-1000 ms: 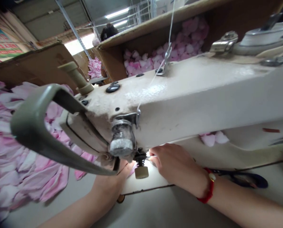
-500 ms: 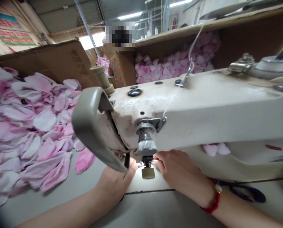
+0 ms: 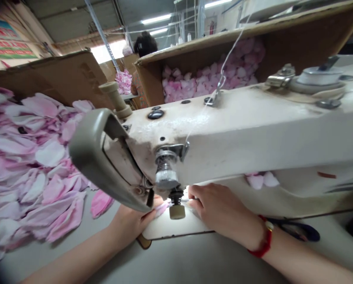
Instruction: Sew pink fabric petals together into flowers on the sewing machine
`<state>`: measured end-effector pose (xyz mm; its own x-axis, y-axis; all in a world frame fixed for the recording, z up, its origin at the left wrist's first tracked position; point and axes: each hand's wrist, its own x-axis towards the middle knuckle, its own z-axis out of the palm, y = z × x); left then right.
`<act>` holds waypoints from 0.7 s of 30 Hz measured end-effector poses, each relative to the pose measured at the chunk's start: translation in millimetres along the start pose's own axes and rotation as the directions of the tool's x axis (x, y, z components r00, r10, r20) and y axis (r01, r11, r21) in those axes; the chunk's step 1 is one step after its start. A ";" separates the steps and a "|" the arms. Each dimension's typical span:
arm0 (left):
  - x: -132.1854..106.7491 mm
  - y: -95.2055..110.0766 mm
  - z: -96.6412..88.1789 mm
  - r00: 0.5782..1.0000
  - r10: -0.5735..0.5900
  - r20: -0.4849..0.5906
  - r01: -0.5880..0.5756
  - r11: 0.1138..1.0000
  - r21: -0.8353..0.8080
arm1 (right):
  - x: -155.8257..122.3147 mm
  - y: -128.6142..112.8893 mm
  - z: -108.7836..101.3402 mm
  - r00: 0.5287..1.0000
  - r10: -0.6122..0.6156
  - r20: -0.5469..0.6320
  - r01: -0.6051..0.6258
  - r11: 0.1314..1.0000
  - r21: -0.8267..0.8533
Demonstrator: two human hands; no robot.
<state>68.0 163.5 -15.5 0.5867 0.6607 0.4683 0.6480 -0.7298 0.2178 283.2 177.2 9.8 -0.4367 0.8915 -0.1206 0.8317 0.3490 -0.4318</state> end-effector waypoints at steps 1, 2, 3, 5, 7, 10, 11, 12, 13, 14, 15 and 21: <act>0.7 0.3 -0.8 1.000 -0.003 -0.003 0.003 1.000 0.005 | 0.0 -0.4 -0.7 1.000 0.008 0.010 -0.008 1.000 0.005; 1.2 0.6 -1.1 1.000 -0.010 -0.002 0.010 1.000 0.018 | 0.2 -0.3 -1.0 1.000 0.016 0.009 -0.016 1.000 0.001; 1.5 0.7 -1.1 1.000 -0.018 0.004 0.018 0.999 0.033 | 0.3 0.1 -0.9 1.000 0.023 -0.004 -0.023 1.000 -0.010; 1.6 0.0 -0.8 0.999 -0.032 0.015 0.031 0.998 0.061 | 0.5 1.4 -0.7 0.999 0.032 -0.027 -0.033 0.999 -0.035; 1.4 -1.3 -0.7 0.999 -0.033 0.018 0.032 0.997 0.077 | 0.1 1.7 -1.1 0.999 0.035 -0.029 -0.036 0.999 -0.037; 0.9 -2.2 -1.4 1.000 -0.022 0.018 0.020 0.996 0.089 | -1.1 -1.5 -3.0 1.000 0.021 -0.019 -0.021 1.000 -0.017; 0.6 -1.8 -1.7 1.000 -0.015 0.019 0.013 0.995 0.095 | -1.5 -2.9 -3.3 1.000 0.014 -0.022 -0.014 1.000 -0.018; 0.3 -1.0 -1.6 1.000 -0.007 0.020 0.005 0.995 0.104 | -1.8 -4.1 -3.2 1.000 0.008 -0.025 -0.009 1.000 -0.023; -0.1 0.0 -1.3 1.000 0.004 0.022 -0.007 0.993 0.118 | -2.0 -4.7 -2.4 1.000 0.003 -0.030 -0.004 0.999 -0.032; -0.5 1.2 -0.5 0.999 0.017 0.028 -0.021 0.991 0.134 | -2.1 -4.7 -0.9 0.999 -0.002 -0.036 0.001 0.999 -0.041; -1.0 2.4 0.7 0.999 0.033 0.034 -0.037 0.988 0.151 | -2.1 -4.0 1.2 0.999 -0.006 -0.045 0.004 0.999 -0.052; -2.1 7.5 9.0 0.998 0.015 0.057 -0.026 0.980 0.200 | -1.8 4.1 16.6 0.996 -0.075 -0.040 0.070 0.990 -0.121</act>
<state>76.0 158.3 -22.5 0.6226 0.6589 0.4222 0.7167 -0.6967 0.0305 281.7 172.1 -6.6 -0.4839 0.8736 -0.0515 0.8346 0.4430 -0.3276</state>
